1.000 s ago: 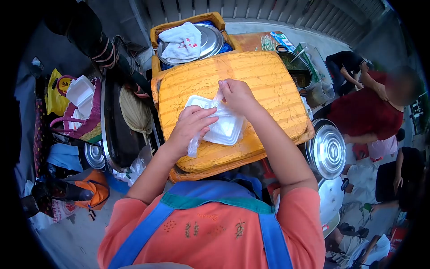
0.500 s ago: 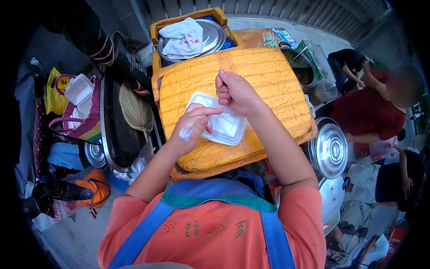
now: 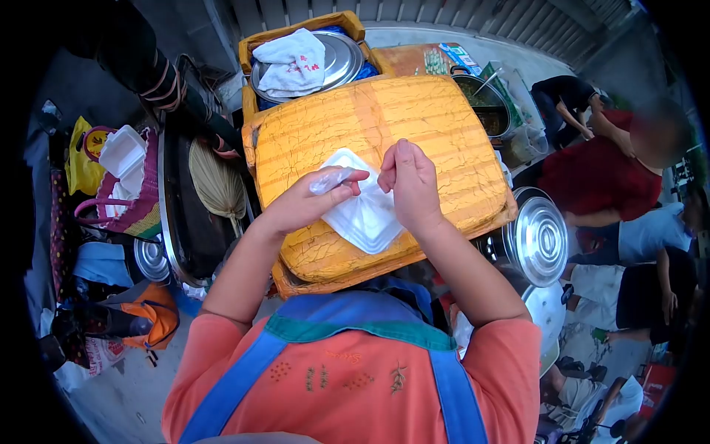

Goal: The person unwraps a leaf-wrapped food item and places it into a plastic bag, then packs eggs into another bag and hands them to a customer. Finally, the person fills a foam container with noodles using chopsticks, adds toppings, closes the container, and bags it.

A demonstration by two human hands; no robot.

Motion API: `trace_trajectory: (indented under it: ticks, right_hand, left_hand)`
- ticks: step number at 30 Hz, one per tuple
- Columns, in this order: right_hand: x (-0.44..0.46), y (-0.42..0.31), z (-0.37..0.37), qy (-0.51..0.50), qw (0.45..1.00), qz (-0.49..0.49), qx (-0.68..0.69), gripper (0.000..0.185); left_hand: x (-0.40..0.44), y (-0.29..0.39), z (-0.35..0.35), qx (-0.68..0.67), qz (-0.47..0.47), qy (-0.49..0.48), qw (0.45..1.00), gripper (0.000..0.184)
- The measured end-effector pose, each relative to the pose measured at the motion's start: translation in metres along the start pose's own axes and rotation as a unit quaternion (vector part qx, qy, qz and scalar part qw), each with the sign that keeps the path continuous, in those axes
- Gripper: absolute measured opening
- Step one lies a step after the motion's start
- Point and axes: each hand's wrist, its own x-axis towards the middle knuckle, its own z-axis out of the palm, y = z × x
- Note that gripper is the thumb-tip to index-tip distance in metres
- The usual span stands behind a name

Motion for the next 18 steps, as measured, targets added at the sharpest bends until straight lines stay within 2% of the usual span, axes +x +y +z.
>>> trace_trajectory:
  ticks: [1, 2, 3, 4, 5, 6, 7, 8, 10, 12, 14, 15, 17, 18]
  right_hand:
    - [-0.003, -0.003, 0.004, 0.002, 1.0, -0.002, 0.0, 0.034]
    - [-0.005, -0.008, 0.013, -0.088, 0.992, -0.074, -0.055, 0.033]
    - [-0.007, -0.011, 0.019, -0.176, 0.968, -0.145, -0.109, 0.035]
    - [-0.001, -0.011, 0.021, -0.174, 0.967, -0.147, -0.11, 0.035]
    - [0.011, -0.01, 0.022, -0.224, 0.899, -0.27, -0.263, 0.037]
    - [0.017, -0.011, 0.022, -0.264, 0.789, -0.38, -0.405, 0.043]
    - [0.014, -0.026, 0.021, -0.269, 0.701, -0.372, -0.546, 0.057]
    - [0.01, -0.027, 0.015, -0.269, 0.701, -0.372, -0.546, 0.057]
    - [0.005, -0.027, 0.007, -0.204, 0.726, -0.137, -0.643, 0.069]
    - [0.0, -0.028, 0.004, -0.199, 0.748, -0.123, -0.621, 0.066]
    - [-0.008, -0.021, -0.005, -0.176, 0.816, -0.062, -0.547, 0.044]
    - [-0.011, -0.019, -0.008, -0.175, 0.816, -0.063, -0.547, 0.044]
    - [-0.018, -0.016, -0.012, -0.098, 0.876, 0.074, -0.467, 0.023]
    - [-0.021, -0.017, -0.012, -0.098, 0.876, 0.073, -0.467, 0.023]
  left_hand:
    - [0.004, 0.013, 0.002, 0.223, 0.025, -0.028, 0.974, 0.03]
    - [0.008, 0.007, 0.008, 0.224, 0.026, -0.03, 0.974, 0.03]
    - [0.013, -0.006, 0.015, 0.226, 0.052, 0.016, 0.972, 0.029]
    - [0.016, -0.015, 0.02, 0.228, 0.079, 0.061, 0.969, 0.029]
    - [0.018, -0.017, 0.022, 0.277, 0.184, 0.086, 0.939, 0.023]
    - [0.017, -0.016, 0.021, 0.277, 0.186, 0.084, 0.939, 0.023]
    - [0.016, -0.013, 0.016, 0.236, 0.155, 0.067, 0.957, 0.022]
    - [0.015, -0.01, 0.013, 0.193, 0.121, 0.051, 0.972, 0.02]
    - [0.014, -0.004, 0.013, 0.18, 0.087, 0.055, 0.978, 0.017]
    - [0.013, 0.0, 0.014, 0.005, -0.008, 0.065, 0.998, 0.02]
    - [0.015, 0.005, 0.014, -0.044, -0.024, 0.088, 0.995, 0.017]
    - [0.017, 0.005, 0.011, -0.006, -0.038, 0.082, 0.996, 0.014]
    - [0.022, 0.002, 0.011, 0.022, -0.053, 0.084, 0.995, 0.015]
    - [0.023, 0.002, 0.011, 0.023, -0.052, 0.084, 0.995, 0.015]
